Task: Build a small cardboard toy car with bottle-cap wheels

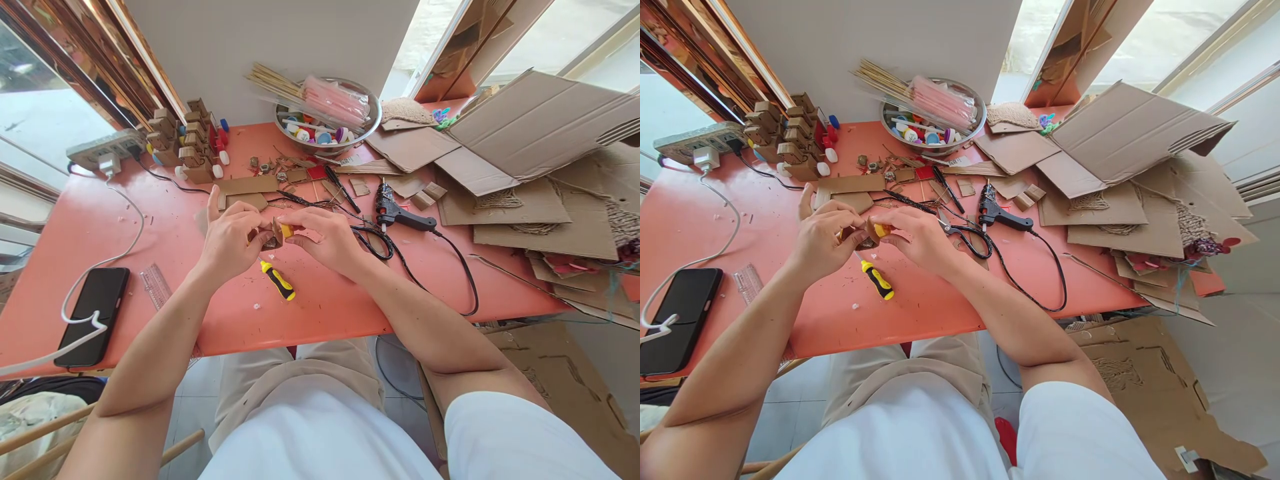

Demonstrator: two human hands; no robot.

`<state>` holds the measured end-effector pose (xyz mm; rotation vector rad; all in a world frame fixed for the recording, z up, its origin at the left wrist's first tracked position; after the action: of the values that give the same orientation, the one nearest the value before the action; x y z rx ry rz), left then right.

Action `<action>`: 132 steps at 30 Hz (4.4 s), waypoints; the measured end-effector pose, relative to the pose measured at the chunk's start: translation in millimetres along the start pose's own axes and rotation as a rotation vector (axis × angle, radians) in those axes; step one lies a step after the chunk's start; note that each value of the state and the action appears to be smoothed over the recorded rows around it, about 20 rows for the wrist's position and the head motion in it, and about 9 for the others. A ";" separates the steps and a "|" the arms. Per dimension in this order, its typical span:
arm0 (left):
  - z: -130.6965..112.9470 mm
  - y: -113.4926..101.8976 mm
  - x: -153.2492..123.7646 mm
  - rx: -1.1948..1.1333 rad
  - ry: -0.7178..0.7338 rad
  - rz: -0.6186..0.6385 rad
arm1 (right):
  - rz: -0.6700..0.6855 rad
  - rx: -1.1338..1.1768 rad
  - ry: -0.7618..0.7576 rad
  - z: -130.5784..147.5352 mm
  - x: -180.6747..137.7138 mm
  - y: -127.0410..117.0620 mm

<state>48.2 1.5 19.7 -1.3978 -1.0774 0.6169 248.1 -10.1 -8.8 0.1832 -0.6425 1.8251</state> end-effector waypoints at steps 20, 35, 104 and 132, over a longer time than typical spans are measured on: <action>0.4 1.2 -0.1 -0.002 0.023 -0.058 | -0.007 0.072 -0.012 -1.6 0.4 0.9; -1.1 -0.7 1.0 0.039 0.012 -0.029 | 0.021 0.067 0.011 -3.8 1.8 1.0; 35.5 17.1 9.9 0.051 -0.039 0.180 | 0.083 -0.131 0.141 -37.2 10.1 4.7; 32.3 28.7 11.9 -0.052 -0.017 0.175 | 0.086 -0.126 0.187 -29.7 8.8 3.2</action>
<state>32.2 31.0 -10.1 -1.5455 -0.9969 0.7324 247.6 11.6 -31.0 -0.0998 -0.6388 1.8506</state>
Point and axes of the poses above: each hand's wrist, its own x-axis towards the middle knuckle, its own y-axis out of the palm, z = x × y, the point moved 3 cm from there along x, towards the middle knuckle, and after that the axes turned 14 degrees about x, right-handed, at the moved point
